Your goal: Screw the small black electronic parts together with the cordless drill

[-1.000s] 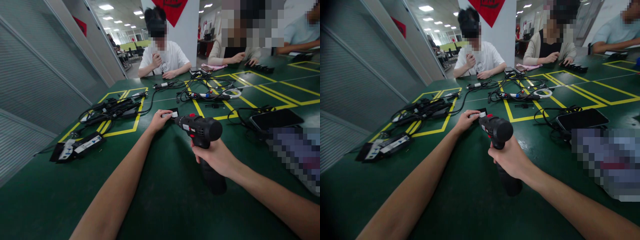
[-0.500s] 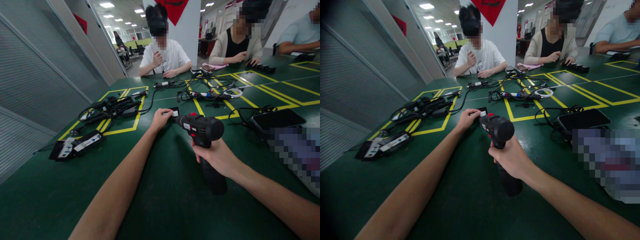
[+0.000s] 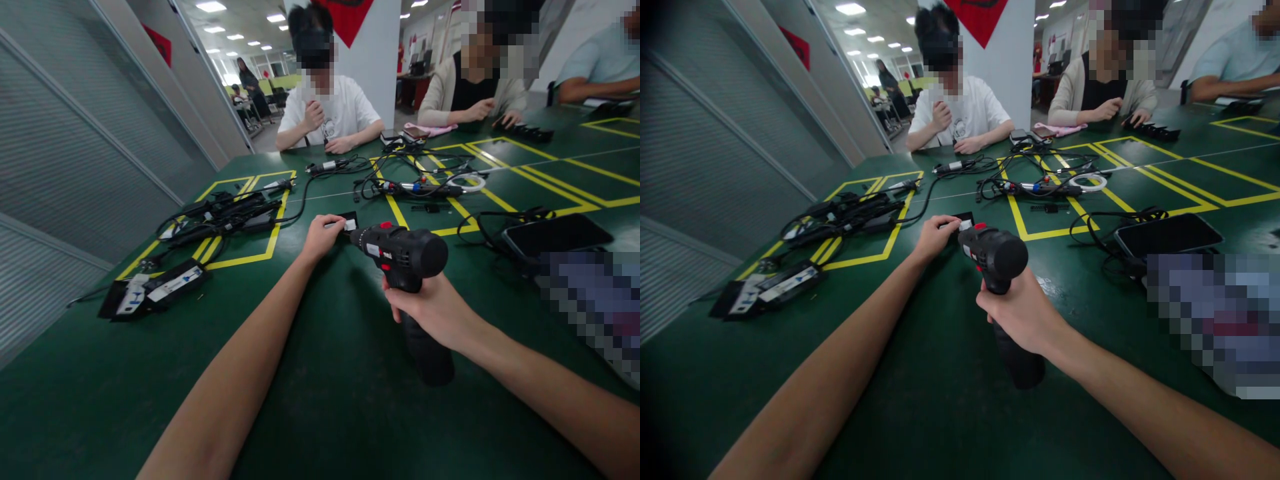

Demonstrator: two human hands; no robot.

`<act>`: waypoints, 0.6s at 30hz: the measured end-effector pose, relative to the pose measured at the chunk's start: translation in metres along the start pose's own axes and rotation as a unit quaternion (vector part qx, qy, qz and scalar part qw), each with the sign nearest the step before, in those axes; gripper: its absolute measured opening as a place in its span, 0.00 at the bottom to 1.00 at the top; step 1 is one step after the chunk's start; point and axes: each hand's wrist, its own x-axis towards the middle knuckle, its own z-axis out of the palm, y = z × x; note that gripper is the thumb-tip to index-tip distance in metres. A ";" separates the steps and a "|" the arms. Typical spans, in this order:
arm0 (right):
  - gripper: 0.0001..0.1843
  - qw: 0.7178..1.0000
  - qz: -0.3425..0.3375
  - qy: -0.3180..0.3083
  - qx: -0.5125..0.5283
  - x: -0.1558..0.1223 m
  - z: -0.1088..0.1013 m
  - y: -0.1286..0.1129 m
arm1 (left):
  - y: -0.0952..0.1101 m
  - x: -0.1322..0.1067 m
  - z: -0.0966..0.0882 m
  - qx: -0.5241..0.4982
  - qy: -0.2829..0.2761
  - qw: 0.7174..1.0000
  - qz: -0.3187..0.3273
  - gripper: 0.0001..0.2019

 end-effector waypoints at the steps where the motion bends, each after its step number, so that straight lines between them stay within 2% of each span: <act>1: 0.04 1.000 0.001 0.001 -0.001 0.000 0.000 0.000 | 0.000 0.000 0.000 0.000 0.000 1.000 0.000 0.13; 10: 0.03 1.000 0.019 0.003 -0.005 -0.003 0.000 -0.009 | 0.000 -0.001 0.000 -0.009 -0.003 1.000 0.001 0.14; 18: 0.05 1.000 0.013 -0.005 0.005 -0.001 0.000 -0.004 | 0.001 -0.001 0.000 0.001 -0.003 1.000 -0.006 0.14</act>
